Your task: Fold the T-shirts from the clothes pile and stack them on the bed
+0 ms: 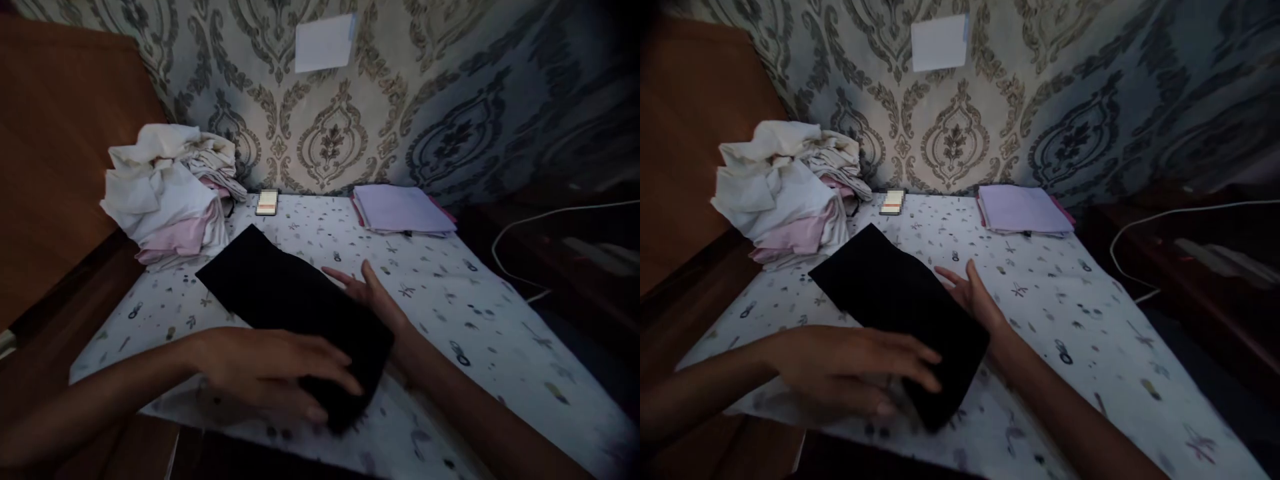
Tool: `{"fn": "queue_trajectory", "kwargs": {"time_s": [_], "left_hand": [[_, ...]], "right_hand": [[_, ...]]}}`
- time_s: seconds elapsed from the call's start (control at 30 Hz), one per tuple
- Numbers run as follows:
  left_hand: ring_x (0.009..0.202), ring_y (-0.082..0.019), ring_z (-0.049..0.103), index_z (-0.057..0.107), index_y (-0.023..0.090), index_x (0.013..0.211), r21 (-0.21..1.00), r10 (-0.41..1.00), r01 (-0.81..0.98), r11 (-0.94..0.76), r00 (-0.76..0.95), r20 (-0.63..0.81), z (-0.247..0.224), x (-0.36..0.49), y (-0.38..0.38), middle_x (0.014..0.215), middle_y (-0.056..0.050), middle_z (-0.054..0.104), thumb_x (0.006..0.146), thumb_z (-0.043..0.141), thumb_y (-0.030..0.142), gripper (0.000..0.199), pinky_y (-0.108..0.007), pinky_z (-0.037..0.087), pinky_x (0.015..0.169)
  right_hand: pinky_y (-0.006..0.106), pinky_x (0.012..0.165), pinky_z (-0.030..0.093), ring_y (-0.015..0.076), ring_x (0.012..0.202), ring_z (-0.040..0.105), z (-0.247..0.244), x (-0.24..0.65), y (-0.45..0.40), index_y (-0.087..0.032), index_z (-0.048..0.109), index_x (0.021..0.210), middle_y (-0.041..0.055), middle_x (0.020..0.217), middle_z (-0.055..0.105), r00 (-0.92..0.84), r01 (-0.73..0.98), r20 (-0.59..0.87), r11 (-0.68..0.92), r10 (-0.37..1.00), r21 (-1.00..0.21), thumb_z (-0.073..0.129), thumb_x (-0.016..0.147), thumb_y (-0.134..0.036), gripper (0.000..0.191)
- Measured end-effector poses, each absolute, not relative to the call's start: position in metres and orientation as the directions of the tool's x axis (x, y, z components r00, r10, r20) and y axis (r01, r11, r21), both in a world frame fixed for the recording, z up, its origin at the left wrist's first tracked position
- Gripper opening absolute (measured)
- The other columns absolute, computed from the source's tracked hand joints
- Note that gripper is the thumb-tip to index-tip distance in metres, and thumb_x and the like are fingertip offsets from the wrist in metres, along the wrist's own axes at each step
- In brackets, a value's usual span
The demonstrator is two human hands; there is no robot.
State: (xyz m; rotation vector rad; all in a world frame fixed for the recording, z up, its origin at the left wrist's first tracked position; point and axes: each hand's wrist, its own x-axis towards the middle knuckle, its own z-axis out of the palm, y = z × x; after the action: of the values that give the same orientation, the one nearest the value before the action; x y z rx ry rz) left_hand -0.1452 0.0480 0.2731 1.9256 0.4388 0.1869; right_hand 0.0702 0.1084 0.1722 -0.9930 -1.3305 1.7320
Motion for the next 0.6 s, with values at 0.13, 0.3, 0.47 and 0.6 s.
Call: {"fn": "queue_trajectory", "kwargs": {"time_s": [0.13, 0.3, 0.47, 0.6], "left_hand": [[0.109, -0.023, 0.066, 0.067, 0.021, 0.112, 0.822, 0.571, 0.408, -0.397, 0.811, -0.127, 0.227, -0.160, 0.044, 0.116, -0.012, 0.071, 0.100, 0.046, 0.034, 0.028, -0.035, 0.051, 0.097], [0.103, -0.026, 0.062, 0.061, 0.022, 0.115, 0.445, 0.921, 0.826, -0.345, 0.390, -0.010, 0.171, -0.218, 0.072, 0.113, -0.010, 0.065, 0.096, 0.044, 0.036, 0.029, -0.042, 0.051, 0.092], [0.108, -0.032, 0.057, 0.054, 0.017, 0.127, 0.090, 0.967, 0.967, -0.240, 0.229, 0.112, 0.157, -0.248, 0.094, 0.116, -0.015, 0.060, 0.091, 0.049, 0.034, 0.040, -0.047, 0.049, 0.093], [0.118, -0.039, 0.052, 0.052, 0.014, 0.132, -0.129, 0.983, 0.989, -0.071, 0.092, 0.161, 0.166, -0.249, 0.107, 0.126, -0.021, 0.056, 0.087, 0.046, 0.024, 0.046, -0.051, 0.047, 0.091]], "right_hand": [[0.055, 0.098, 0.052, 0.0328, 0.116, 0.067, 0.160, 0.107, 0.086, -0.024, 0.054, 0.139, 0.0146, 0.125, 0.069, -0.355, -0.099, -0.308, -0.363, 0.883, -0.927, 0.023, 0.093, -0.077, 0.077], [0.051, 0.107, 0.047, 0.0322, 0.133, 0.054, 0.138, 0.112, 0.045, -0.033, 0.039, 0.152, 0.0113, 0.149, 0.052, -0.305, 0.263, -0.112, -0.029, 0.946, -0.964, 0.074, 0.079, -0.051, 0.083], [0.051, 0.107, 0.046, 0.0282, 0.122, 0.061, 0.133, 0.106, 0.030, -0.030, 0.061, 0.133, 0.0067, 0.132, 0.065, -0.279, 0.422, -0.023, 0.101, 0.960, -0.901, 0.059, 0.084, -0.028, 0.049], [0.047, 0.101, 0.051, 0.0275, 0.110, 0.068, 0.132, 0.110, 0.045, -0.026, 0.071, 0.114, 0.0051, 0.115, 0.073, -0.116, 0.190, -0.060, -0.038, 0.991, -0.981, 0.061, 0.086, -0.037, 0.031]]}}
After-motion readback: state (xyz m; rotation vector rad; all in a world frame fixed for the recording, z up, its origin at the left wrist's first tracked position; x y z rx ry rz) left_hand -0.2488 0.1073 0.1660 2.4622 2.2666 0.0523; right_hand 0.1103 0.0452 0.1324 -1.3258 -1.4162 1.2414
